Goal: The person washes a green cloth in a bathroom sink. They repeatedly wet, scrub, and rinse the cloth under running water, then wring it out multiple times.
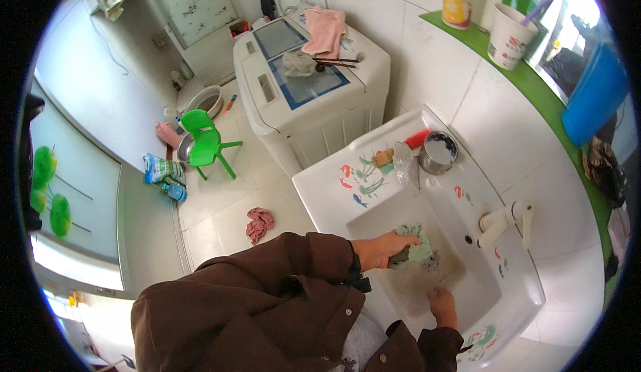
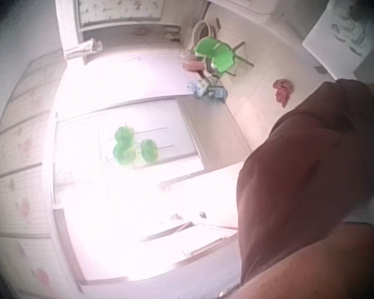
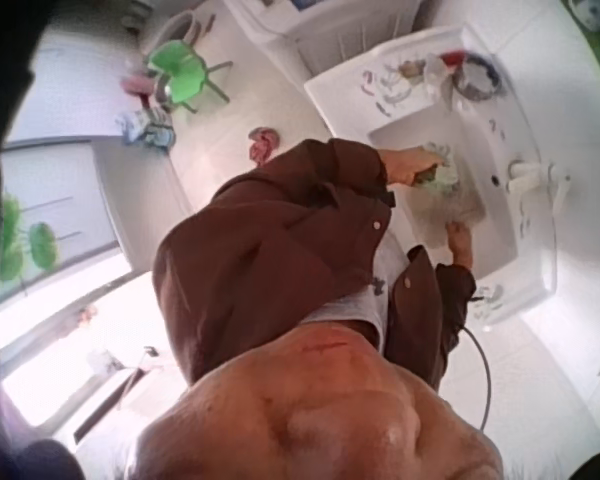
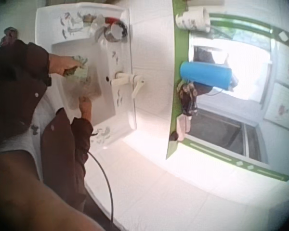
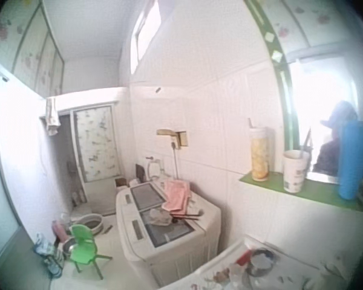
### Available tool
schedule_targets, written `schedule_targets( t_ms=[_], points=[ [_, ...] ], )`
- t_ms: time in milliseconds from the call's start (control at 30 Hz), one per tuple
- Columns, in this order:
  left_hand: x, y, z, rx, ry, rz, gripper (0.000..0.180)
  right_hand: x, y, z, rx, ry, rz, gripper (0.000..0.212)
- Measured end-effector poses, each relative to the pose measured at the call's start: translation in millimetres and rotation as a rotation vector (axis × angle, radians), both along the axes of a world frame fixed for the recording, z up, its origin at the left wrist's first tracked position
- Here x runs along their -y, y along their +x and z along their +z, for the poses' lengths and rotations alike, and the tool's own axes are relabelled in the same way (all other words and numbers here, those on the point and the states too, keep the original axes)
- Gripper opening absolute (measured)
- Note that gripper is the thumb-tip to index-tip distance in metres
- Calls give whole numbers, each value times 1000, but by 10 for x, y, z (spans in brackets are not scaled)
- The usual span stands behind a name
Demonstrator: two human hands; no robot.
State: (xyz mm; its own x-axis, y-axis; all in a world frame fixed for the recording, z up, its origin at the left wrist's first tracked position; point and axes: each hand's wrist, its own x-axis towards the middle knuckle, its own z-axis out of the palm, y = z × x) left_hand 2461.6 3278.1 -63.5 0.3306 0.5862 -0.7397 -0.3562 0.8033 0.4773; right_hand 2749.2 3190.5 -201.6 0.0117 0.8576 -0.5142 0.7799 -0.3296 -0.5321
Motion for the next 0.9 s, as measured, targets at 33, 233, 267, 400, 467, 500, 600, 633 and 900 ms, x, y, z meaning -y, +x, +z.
schedule_targets(
  t_ms=[33,233,267,400,467,500,600,633,900],
  points=[
    [3,-15,17,-32,-7,-11,36,-2,36,-32,67,-110,-44,45],
    [16,-20,17,-85,41,-54,42,-39,77,-54,68,-79,-86,45],
    [15,-21,7,-67,38,-50,40,-40,53,-25,24,-47,-58,45],
    [14,-22,-45,48,28,-68,29,-36,-112,213,-24,-23,-24,46],
    [-5,-17,-92,120,-1,-79,22,-29,-172,407,41,-2,29,47],
    [-10,-10,-121,162,-22,-87,19,-36,-194,506,106,22,103,49],
    [-30,3,-210,123,-17,-81,19,-50,-271,716,163,-25,96,51],
    [-35,-1,-243,138,-39,-87,19,-51,-283,756,176,-15,113,52],
    [-102,-59,-384,159,-49,-140,23,-46,-228,747,175,-74,30,52]
  ],
)
